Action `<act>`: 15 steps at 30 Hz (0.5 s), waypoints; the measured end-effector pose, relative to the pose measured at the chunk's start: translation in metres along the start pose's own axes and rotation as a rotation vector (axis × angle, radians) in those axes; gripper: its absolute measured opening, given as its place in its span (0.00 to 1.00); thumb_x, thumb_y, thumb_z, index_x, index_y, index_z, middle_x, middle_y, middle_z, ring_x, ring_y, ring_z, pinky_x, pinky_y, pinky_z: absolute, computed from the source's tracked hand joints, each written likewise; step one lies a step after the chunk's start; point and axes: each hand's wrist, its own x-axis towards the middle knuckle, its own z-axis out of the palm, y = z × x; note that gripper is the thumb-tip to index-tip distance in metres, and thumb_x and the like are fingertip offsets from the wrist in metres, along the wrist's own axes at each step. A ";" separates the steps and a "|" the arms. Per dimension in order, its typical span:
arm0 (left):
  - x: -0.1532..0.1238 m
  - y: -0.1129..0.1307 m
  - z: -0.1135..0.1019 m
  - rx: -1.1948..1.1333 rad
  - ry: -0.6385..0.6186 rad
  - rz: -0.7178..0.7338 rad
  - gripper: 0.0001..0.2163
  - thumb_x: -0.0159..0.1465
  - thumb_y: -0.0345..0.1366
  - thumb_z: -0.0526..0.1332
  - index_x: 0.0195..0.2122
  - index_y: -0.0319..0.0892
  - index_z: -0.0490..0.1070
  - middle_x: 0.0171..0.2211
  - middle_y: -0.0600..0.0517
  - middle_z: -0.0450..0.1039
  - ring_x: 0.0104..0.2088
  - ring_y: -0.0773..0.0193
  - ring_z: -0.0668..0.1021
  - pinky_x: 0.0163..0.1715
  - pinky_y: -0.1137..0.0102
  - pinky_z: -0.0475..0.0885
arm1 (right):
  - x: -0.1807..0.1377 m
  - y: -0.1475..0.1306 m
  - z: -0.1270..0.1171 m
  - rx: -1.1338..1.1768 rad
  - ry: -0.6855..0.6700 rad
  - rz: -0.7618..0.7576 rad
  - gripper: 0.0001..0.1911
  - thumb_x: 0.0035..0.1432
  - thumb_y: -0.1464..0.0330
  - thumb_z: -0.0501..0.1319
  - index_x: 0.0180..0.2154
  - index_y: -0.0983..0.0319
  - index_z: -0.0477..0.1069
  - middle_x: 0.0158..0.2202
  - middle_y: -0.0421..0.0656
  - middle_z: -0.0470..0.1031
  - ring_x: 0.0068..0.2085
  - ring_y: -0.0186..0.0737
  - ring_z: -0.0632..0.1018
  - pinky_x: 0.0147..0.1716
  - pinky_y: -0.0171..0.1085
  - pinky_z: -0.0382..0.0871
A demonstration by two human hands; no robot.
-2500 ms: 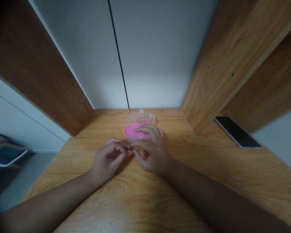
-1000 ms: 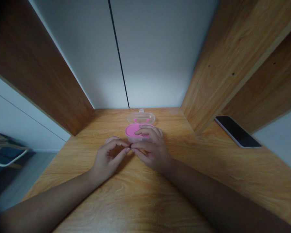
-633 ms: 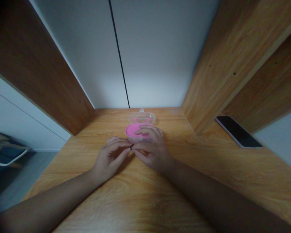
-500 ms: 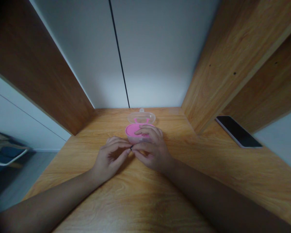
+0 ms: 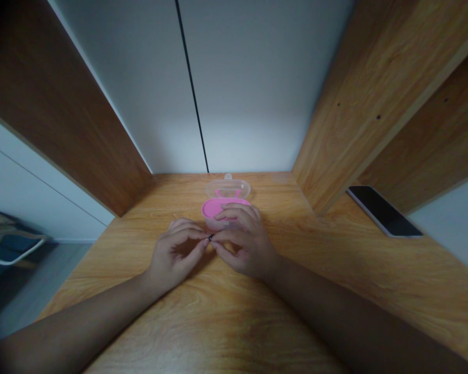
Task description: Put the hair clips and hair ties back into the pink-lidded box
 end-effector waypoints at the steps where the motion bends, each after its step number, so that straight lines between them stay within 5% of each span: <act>1: 0.000 0.000 0.000 0.001 0.002 -0.001 0.03 0.62 0.30 0.65 0.36 0.45 0.76 0.33 0.50 0.81 0.36 0.59 0.78 0.41 0.61 0.69 | 0.000 0.000 0.000 0.002 0.003 -0.004 0.09 0.52 0.72 0.69 0.35 0.54 0.76 0.47 0.43 0.75 0.51 0.49 0.76 0.51 0.52 0.69; 15: -0.002 0.000 0.001 0.014 0.023 -0.059 0.03 0.60 0.29 0.65 0.33 0.44 0.74 0.31 0.52 0.78 0.35 0.61 0.77 0.41 0.62 0.69 | 0.002 -0.001 -0.001 0.033 0.023 -0.026 0.11 0.52 0.74 0.68 0.37 0.55 0.74 0.41 0.41 0.80 0.49 0.48 0.78 0.50 0.52 0.72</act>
